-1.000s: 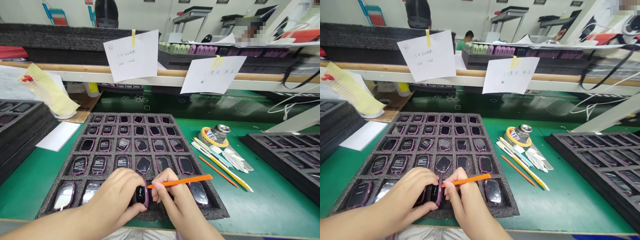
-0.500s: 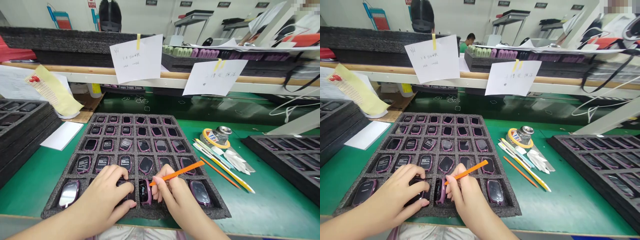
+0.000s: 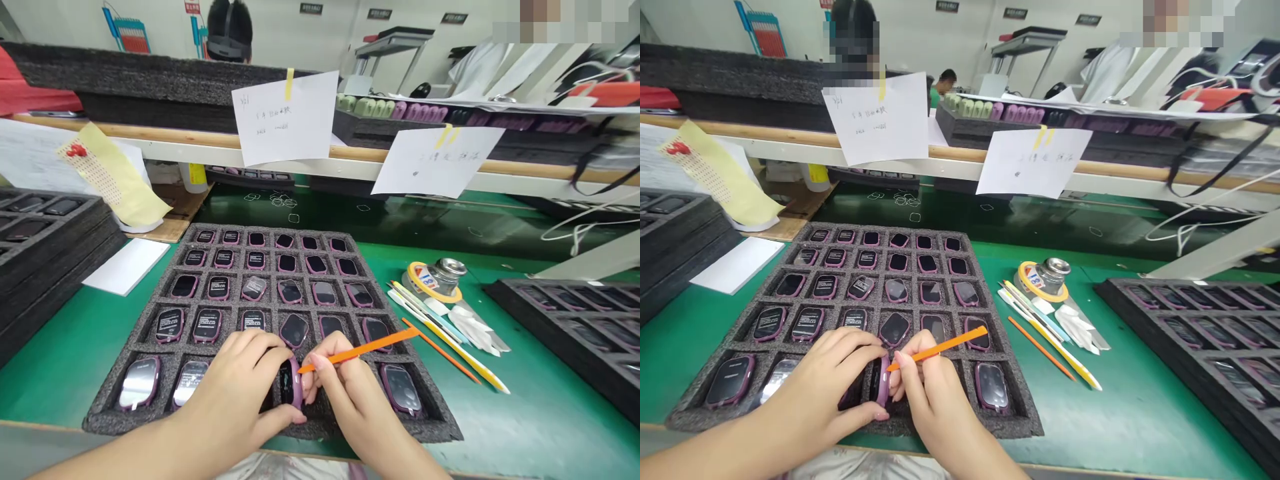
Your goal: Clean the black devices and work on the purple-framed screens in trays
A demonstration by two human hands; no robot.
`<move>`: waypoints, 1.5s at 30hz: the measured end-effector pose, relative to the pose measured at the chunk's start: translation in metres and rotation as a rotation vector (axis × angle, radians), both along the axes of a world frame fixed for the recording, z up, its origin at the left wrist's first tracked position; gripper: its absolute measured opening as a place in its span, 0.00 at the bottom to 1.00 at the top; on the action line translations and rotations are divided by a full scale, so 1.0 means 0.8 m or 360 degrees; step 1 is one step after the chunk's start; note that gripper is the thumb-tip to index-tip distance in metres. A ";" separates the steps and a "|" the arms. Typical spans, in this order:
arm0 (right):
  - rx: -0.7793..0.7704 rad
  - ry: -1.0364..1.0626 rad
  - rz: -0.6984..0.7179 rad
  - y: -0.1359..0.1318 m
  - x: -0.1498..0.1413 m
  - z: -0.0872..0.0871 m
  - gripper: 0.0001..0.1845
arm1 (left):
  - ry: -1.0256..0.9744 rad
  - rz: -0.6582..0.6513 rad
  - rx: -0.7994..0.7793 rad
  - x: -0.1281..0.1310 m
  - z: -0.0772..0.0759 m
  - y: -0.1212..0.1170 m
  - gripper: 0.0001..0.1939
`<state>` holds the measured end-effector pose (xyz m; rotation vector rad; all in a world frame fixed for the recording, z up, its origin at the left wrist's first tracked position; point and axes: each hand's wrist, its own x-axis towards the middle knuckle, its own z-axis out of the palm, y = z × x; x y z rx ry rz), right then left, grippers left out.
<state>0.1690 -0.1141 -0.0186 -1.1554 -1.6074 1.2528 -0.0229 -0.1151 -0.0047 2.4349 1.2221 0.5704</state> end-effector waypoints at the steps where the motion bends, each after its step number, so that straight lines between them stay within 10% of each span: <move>1: 0.0003 -0.0004 0.0007 0.000 0.000 0.000 0.23 | -0.0008 0.0004 0.0005 0.000 -0.001 0.000 0.24; 12: 0.0197 -0.0163 0.0002 0.001 0.005 -0.001 0.21 | 0.0123 0.0075 0.0134 -0.014 0.006 -0.006 0.18; 23: 0.0438 0.0062 -0.0033 -0.011 -0.031 0.005 0.07 | 0.0329 -0.0302 0.0155 -0.067 0.016 -0.016 0.15; 45: 0.0315 -0.0100 -0.0015 -0.006 -0.061 -0.009 0.10 | 0.0066 -0.0088 0.0205 -0.081 -0.002 -0.019 0.11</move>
